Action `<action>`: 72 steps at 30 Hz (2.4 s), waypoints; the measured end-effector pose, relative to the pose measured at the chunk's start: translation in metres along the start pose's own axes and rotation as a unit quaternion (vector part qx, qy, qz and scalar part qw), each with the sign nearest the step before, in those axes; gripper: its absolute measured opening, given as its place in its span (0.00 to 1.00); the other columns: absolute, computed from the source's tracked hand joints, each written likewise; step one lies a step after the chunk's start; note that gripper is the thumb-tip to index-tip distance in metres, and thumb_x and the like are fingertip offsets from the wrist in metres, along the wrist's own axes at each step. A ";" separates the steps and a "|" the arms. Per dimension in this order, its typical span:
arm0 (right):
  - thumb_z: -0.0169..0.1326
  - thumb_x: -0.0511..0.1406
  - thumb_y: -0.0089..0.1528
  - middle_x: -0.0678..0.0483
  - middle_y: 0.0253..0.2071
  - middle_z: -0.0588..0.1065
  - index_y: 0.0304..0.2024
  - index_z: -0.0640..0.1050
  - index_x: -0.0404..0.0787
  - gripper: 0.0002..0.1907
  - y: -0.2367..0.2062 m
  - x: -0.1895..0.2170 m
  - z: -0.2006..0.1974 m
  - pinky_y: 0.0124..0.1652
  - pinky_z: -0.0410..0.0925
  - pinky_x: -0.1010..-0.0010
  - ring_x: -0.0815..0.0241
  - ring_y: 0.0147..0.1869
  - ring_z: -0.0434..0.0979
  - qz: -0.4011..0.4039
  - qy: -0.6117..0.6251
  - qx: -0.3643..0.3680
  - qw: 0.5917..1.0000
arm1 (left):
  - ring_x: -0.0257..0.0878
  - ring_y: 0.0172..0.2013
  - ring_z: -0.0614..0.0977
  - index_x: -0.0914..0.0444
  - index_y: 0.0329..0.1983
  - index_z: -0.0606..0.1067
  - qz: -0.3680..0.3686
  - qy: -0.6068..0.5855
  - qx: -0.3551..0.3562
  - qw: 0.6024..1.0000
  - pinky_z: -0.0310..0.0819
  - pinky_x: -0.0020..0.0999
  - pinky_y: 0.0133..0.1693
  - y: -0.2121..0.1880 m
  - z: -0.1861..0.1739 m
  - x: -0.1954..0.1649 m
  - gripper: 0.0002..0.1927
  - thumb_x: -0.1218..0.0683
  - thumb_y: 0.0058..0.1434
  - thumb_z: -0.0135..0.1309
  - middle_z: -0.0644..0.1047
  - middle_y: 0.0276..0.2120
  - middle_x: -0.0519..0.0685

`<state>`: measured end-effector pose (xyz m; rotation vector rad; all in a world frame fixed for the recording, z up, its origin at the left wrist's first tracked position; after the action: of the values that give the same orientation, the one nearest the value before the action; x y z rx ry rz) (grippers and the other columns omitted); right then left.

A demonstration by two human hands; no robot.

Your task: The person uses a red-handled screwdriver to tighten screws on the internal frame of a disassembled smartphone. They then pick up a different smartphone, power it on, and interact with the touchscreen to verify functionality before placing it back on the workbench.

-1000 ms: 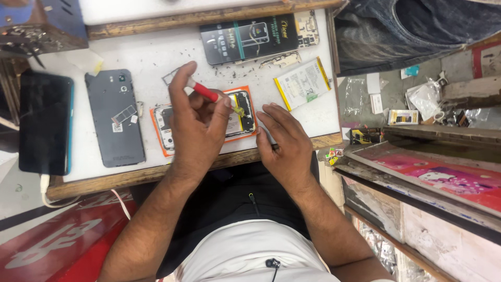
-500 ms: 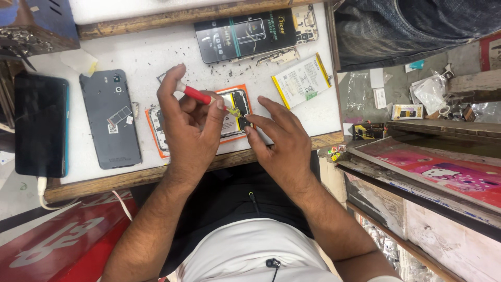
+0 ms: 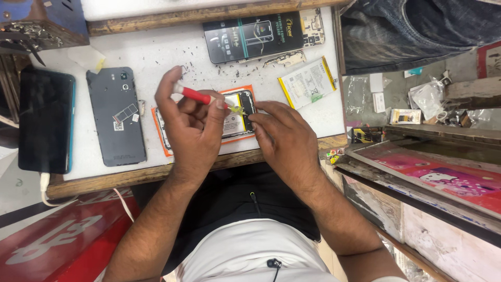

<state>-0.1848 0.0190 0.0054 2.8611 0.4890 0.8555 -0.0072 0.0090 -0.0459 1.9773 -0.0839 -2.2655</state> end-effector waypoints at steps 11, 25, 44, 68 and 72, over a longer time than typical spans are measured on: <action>0.61 0.31 0.57 0.52 0.51 0.75 0.41 0.80 0.41 0.09 0.016 0.021 -0.011 0.47 0.73 0.62 0.50 0.55 0.76 -0.098 -0.091 0.023 0.991 | 0.39 0.45 0.85 0.58 0.77 0.44 0.003 -0.087 -0.036 0.996 0.86 0.35 0.50 0.000 -0.011 0.002 0.34 0.62 0.79 0.50 0.80 0.45 0.59; 0.49 0.29 0.66 0.40 0.43 0.68 0.44 0.68 0.32 0.07 0.000 -0.013 0.003 0.36 0.70 0.51 0.37 0.39 0.74 0.028 -0.010 0.038 0.999 | 0.39 0.50 0.84 0.58 0.76 0.45 0.024 -0.101 -0.032 0.994 0.85 0.38 0.57 0.000 -0.010 0.004 0.33 0.64 0.78 0.49 0.79 0.48 0.58; 0.65 0.34 0.63 0.51 0.36 0.79 0.41 0.78 0.37 0.09 -0.018 -0.035 0.001 0.34 0.73 0.70 0.59 0.36 0.83 0.043 0.110 -0.026 0.993 | 0.41 0.49 0.85 0.59 0.75 0.47 0.088 -0.010 0.053 0.995 0.85 0.35 0.55 -0.021 0.021 -0.023 0.35 0.67 0.76 0.53 0.79 0.47 0.59; 0.67 0.31 0.58 0.51 0.34 0.79 0.39 0.77 0.38 0.11 -0.027 -0.046 0.004 0.33 0.74 0.69 0.57 0.35 0.83 0.057 0.107 -0.041 0.992 | 0.49 0.38 0.86 0.62 0.65 0.54 0.336 0.256 0.081 0.903 0.82 0.39 0.36 -0.018 0.049 -0.040 0.35 0.64 0.66 0.64 0.79 0.39 0.57; 0.68 0.32 0.58 0.51 0.34 0.79 0.38 0.77 0.39 0.11 -0.026 -0.045 0.001 0.34 0.74 0.67 0.53 0.37 0.82 0.041 0.104 -0.062 0.992 | 0.48 0.38 0.86 0.63 0.65 0.55 0.304 0.255 0.057 0.916 0.82 0.39 0.37 -0.017 0.052 -0.042 0.34 0.65 0.65 0.64 0.80 0.40 0.57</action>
<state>-0.2273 0.0284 -0.0236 2.7088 0.3266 1.1627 -0.0540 0.0297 0.0002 2.1354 -0.6800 -1.3532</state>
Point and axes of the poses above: each hand's wrist, its own y-axis towards the middle knuckle, its own z-axis out of the palm, x = y × z, the point moved 3 cm from there along y, towards the middle knuckle
